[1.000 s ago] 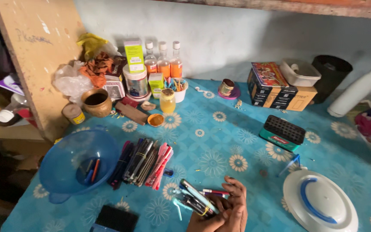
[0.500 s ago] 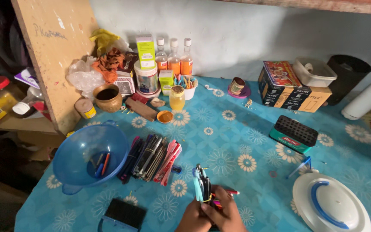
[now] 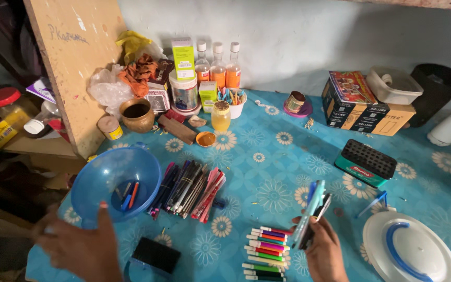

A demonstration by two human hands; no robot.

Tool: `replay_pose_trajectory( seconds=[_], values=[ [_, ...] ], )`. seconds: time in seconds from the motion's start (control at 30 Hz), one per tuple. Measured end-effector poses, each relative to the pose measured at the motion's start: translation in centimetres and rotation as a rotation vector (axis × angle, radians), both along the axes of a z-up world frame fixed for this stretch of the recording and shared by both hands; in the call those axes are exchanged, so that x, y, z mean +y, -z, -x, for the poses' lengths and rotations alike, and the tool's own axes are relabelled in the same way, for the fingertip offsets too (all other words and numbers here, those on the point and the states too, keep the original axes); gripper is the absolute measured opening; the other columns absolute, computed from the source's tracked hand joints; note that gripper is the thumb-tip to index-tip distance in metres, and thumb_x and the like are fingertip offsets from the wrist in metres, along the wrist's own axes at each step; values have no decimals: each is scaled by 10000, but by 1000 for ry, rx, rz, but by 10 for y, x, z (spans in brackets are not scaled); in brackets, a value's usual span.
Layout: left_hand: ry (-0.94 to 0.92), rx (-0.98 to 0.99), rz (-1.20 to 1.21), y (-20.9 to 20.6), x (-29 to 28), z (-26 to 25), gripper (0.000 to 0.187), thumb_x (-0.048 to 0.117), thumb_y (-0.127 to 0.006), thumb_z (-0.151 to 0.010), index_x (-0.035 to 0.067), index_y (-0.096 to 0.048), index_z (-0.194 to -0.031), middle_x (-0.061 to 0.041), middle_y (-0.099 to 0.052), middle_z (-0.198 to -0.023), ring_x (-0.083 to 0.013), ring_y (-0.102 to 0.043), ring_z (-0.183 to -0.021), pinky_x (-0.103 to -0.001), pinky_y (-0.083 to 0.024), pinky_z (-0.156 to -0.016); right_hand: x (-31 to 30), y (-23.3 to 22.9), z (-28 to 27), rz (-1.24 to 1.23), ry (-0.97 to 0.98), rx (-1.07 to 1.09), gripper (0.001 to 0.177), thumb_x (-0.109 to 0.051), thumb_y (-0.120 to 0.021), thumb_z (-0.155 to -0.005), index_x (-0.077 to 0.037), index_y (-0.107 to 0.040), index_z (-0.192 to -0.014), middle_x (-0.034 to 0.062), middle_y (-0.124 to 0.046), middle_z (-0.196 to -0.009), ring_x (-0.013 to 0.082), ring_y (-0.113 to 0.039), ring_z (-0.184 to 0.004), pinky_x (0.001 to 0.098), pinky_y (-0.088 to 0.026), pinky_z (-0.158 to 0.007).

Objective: The person gathers pens and markers from a table, places them into a blue bowl, then transfers them into a black marker rack. They also handle a small brush and a lidded container, moving items aside to reach the work.

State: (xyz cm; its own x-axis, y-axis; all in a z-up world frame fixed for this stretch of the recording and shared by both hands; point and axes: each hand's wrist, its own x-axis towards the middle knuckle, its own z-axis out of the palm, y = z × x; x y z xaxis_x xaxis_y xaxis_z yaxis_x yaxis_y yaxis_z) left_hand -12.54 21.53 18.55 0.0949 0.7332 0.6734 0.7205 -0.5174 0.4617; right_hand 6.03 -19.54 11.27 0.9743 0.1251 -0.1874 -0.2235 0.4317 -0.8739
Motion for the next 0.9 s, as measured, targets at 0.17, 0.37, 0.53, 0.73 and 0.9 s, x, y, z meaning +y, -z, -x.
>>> replay_pose_trajectory(
  seconds=[0.17, 0.37, 0.53, 0.73, 0.9],
  values=[
    [183, -449, 652, 31, 44, -14, 759, 220, -695, -899, -39, -336, -1516, -304, -551, -1320, -459, -678, -1003, -533, -589, -693, -26, -12, -6, -17, 79, 15, 363, -218, -481, -1034, 31, -580, -1278, 191, -699, -1050, 275, -687, -893, 405, -527, -747],
    [478, -1086, 523, 18, 12, -18, 677, -31, -507, -860, -20, -350, -1519, -225, -597, -1341, -270, -735, -896, -337, -633, -611, -52, -20, -9, -78, 161, -99, 356, -214, -497, -1067, 44, -589, -1294, 178, -692, -1063, 271, -683, -919, 394, -531, -772],
    [753, -922, 437, -2, -37, -28, 604, -65, -582, -964, -43, -379, -1532, -206, -607, -1285, -234, -693, -882, -359, -618, -634, -70, -28, -6, 12, 269, -213, 306, -152, -562, -1060, 53, -573, -1288, 152, -684, -1086, 246, -673, -946, 372, -535, -825],
    [959, -508, 1085, 16, -136, -81, 727, 8, -620, -853, 109, -392, -1537, -155, -712, -1034, -191, -686, -576, -347, -589, -444, -66, -36, 6, 209, 328, -328, 398, -91, -687, -1009, 89, -643, -1362, 115, -681, -1042, 178, -585, -845, 329, -464, -742],
    [1395, -355, 927, 25, -215, -97, 715, -70, -560, -812, 33, -435, -1508, -145, -734, -1195, -198, -776, -829, -301, -674, -601, -68, -71, 27, 829, 422, -650, 612, -62, -834, -758, 22, -646, -1334, 104, -706, -1066, 161, -638, -965, 294, -507, -838]
  ],
)
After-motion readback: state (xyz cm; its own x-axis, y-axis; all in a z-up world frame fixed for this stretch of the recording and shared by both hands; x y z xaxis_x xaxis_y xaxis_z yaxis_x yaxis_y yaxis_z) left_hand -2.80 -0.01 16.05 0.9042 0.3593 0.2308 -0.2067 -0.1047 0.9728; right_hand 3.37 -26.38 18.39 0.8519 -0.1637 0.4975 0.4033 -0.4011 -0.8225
